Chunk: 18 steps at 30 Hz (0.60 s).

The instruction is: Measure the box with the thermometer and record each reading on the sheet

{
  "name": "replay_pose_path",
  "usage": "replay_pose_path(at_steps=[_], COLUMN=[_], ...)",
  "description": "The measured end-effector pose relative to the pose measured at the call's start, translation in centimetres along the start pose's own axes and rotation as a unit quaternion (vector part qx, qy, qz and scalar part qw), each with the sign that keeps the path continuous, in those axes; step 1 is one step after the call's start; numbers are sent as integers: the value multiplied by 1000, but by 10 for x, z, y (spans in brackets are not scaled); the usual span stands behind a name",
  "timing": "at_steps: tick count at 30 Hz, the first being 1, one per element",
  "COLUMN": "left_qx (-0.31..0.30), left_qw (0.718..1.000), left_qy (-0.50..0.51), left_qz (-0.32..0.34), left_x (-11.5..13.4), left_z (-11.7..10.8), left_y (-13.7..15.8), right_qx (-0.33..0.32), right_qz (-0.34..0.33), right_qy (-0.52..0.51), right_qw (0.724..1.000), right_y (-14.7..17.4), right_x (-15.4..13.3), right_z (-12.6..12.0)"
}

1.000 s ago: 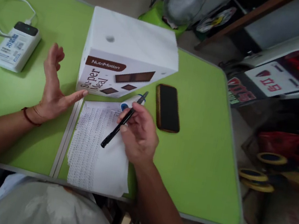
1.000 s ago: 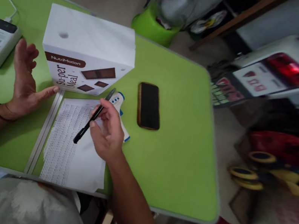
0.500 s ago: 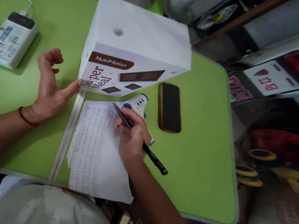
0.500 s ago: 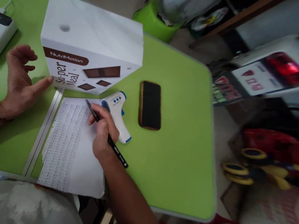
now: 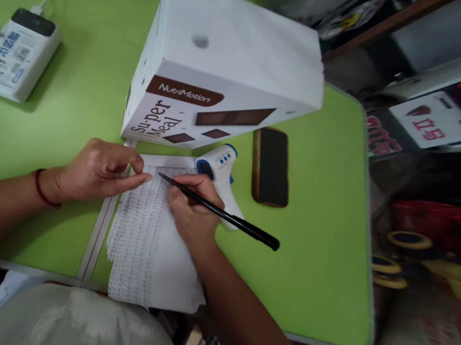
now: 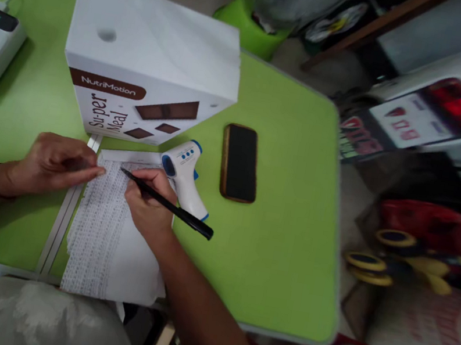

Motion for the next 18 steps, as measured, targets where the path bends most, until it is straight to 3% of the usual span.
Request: replay_pose_path(at_steps=[3,6,12,18], left_qx=[-80,-142,-179,-183], left_qw=[985,962,956,953], left_qy=[-139,-227,-234,-235], left_qz=[64,47,15,59], left_x=[1,-4,-8,-5], left_z=[10,16,18,20], left_y=[5,8,9,9], right_qx=[16,10,-28,-27], right_qz=[1,2,-32,-25], right_qy=[12,27,24,52], right_qw=[1000,1000,999,998], right_y=[-1,-1,1,2], right_x=[-2,-3,-2,-1], right_z=[-4,-4,2,4])
Point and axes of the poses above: each hand's wrist, its own y-axis away from the middle knuckle, its own z-axis out of the palm, x = y × z, the point moved 5 cm from there along -y, towards the middle knuckle, and after that the axes turned 2 degrees about -z, right-handed, at the moved point
